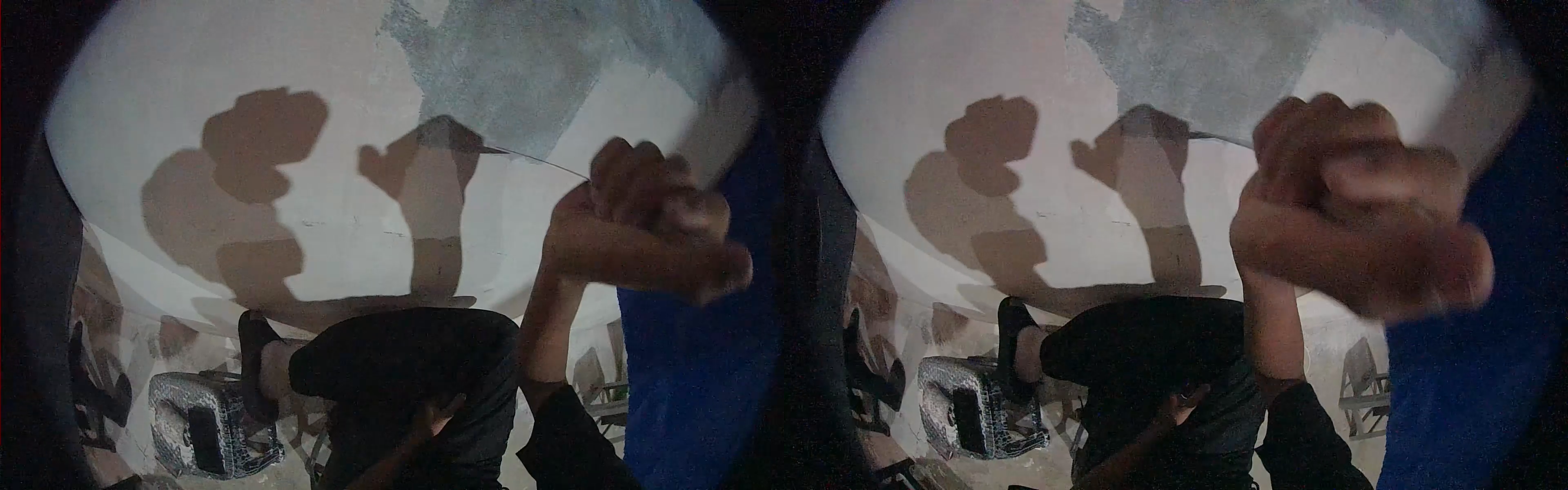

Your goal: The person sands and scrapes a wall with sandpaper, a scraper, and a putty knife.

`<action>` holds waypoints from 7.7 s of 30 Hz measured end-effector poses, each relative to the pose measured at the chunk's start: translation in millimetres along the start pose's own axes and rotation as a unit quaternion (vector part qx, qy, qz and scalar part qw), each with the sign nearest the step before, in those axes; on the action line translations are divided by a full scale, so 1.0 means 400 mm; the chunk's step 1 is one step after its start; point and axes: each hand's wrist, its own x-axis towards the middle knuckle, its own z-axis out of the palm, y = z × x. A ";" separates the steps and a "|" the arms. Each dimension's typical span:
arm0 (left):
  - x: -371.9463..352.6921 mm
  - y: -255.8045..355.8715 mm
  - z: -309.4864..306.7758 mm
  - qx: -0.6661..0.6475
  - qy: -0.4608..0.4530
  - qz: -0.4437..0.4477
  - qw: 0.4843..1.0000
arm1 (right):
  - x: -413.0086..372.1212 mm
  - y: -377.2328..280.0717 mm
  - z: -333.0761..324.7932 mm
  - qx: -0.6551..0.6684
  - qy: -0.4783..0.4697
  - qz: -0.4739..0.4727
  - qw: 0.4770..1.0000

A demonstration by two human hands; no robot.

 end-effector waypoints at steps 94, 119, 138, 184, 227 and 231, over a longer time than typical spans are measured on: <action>-0.047 0.091 -0.073 -0.136 -0.043 0.051 0.988 | 0.101 0.043 0.215 -0.077 0.094 -0.043 0.992; 0.058 -0.064 0.044 -0.071 0.141 0.140 0.978 | 0.058 0.018 0.277 -0.004 0.188 0.084 0.979; -0.127 0.095 -0.166 -0.011 -0.022 0.065 0.998 | -0.125 -0.197 0.190 -0.042 0.142 0.200 0.969; -0.387 0.684 -0.606 0.537 0.682 0.204 0.453 | -0.483 -0.331 -0.024 0.091 -0.414 0.477 0.770; -0.398 0.678 -0.596 0.544 0.674 0.165 0.471 | -0.530 -0.331 0.006 0.077 -0.423 0.439 0.789; -0.397 0.652 -0.591 0.545 0.669 0.182 0.472 | -0.531 -0.336 0.005 0.075 -0.455 0.452 0.764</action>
